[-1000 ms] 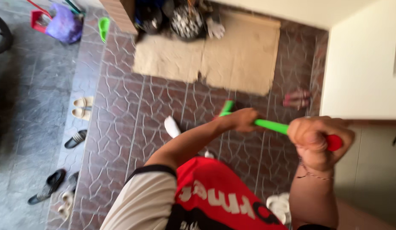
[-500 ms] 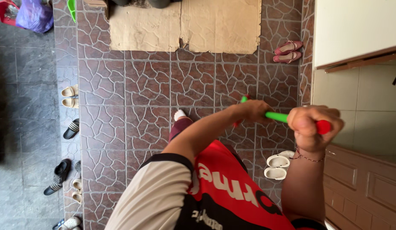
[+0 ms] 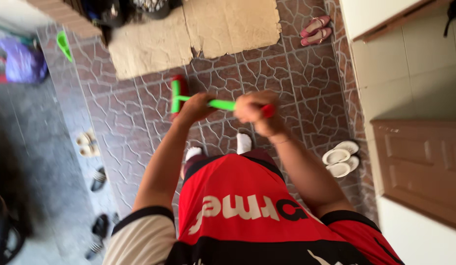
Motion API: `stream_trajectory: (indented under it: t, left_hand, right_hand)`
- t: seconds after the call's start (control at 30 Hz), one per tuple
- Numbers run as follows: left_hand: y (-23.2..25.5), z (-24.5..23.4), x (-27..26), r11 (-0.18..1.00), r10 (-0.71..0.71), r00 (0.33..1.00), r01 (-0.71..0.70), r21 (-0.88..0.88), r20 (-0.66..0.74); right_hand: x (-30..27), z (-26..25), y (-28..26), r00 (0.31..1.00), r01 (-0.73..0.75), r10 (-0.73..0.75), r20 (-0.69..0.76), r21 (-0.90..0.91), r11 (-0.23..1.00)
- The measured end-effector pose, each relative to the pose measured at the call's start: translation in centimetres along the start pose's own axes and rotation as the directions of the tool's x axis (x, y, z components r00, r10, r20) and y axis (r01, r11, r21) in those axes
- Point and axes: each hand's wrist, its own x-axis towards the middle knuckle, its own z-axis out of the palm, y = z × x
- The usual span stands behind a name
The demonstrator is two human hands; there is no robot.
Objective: The person sweeps a tiled entryway and porch area using a broom, moving dirt and debris across the floor and around footwear stored nearby.
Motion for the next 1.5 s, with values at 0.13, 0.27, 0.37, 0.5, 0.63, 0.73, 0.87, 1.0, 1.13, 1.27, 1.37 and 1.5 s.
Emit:
stream_trajectory:
  t: [0.13,0.27,0.37,0.5,0.63,0.73,0.87,1.0,1.13,1.27,1.37,1.5]
  left_hand:
    - [-12.1,-0.4,-4.9,0.999,-0.034,0.98,0.034,-0.004,-0.195]
    - [-21.3,-3.3,-10.6,0.989,-0.088,0.984,0.105,0.106,-0.153]
    - [-23.8,-5.2,-12.7,0.979,-0.018,0.979,0.058,0.197,-0.201]
    - [-21.2,-5.4,-11.5,0.953,0.153,0.974,-0.101,0.285,-0.168]
    - [-9.0,-6.1,-7.4,0.96,0.28,0.959,-0.279,-0.03,0.042]
    - [2.6,-6.4,-5.3,0.799,0.468,0.855,-0.301,-0.521,0.224]
    - [16.4,-5.8,-3.6,0.643,0.737,0.634,-0.55,-0.533,0.235]
    - [26.4,-0.5,0.1,0.48,0.877,0.431,-0.758,-0.441,0.213]
    - [33.9,8.0,5.1,0.493,0.87,0.44,-0.781,-0.383,0.222]
    - [39.9,16.7,9.1,0.511,0.857,0.485,-0.759,-0.403,0.172]
    - [42.6,22.2,11.6,0.634,0.764,0.615,-0.664,-0.396,0.193]
    - [40.7,27.6,14.3,0.617,0.787,0.565,-0.714,-0.333,0.247]
  right_hand:
    - [0.2,8.4,6.4,0.999,0.006,-0.002,0.05,-0.085,0.996]
    - [0.3,14.9,12.2,0.954,-0.299,0.299,0.007,-0.018,0.954]
    - [0.4,17.1,13.4,0.93,-0.367,0.367,0.007,-0.006,0.93]
    - [0.6,16.8,11.4,0.951,-0.305,0.308,-0.037,0.076,0.949]
    - [0.6,12.0,5.5,0.929,0.045,0.147,-0.34,0.497,0.867]
    - [-1.0,9.3,-2.8,0.851,0.277,-0.033,-0.525,0.393,0.877]
    - [-4.5,8.4,-13.3,0.75,0.316,-0.215,-0.625,0.053,0.947]
    - [-8.1,6.0,-16.6,0.698,0.217,-0.453,-0.555,-0.438,0.872]
    - [-12.6,1.2,-15.3,0.606,0.049,-0.597,-0.526,-0.724,0.688]
    - [-18.1,-5.1,-13.2,0.564,-0.216,-0.651,-0.508,-0.852,0.478]
    - [-21.6,-9.5,-11.4,0.525,-0.239,-0.59,-0.613,-0.772,0.59]
    - [-25.1,-12.8,-9.8,0.698,-0.405,-0.356,-0.621,-0.752,0.52]
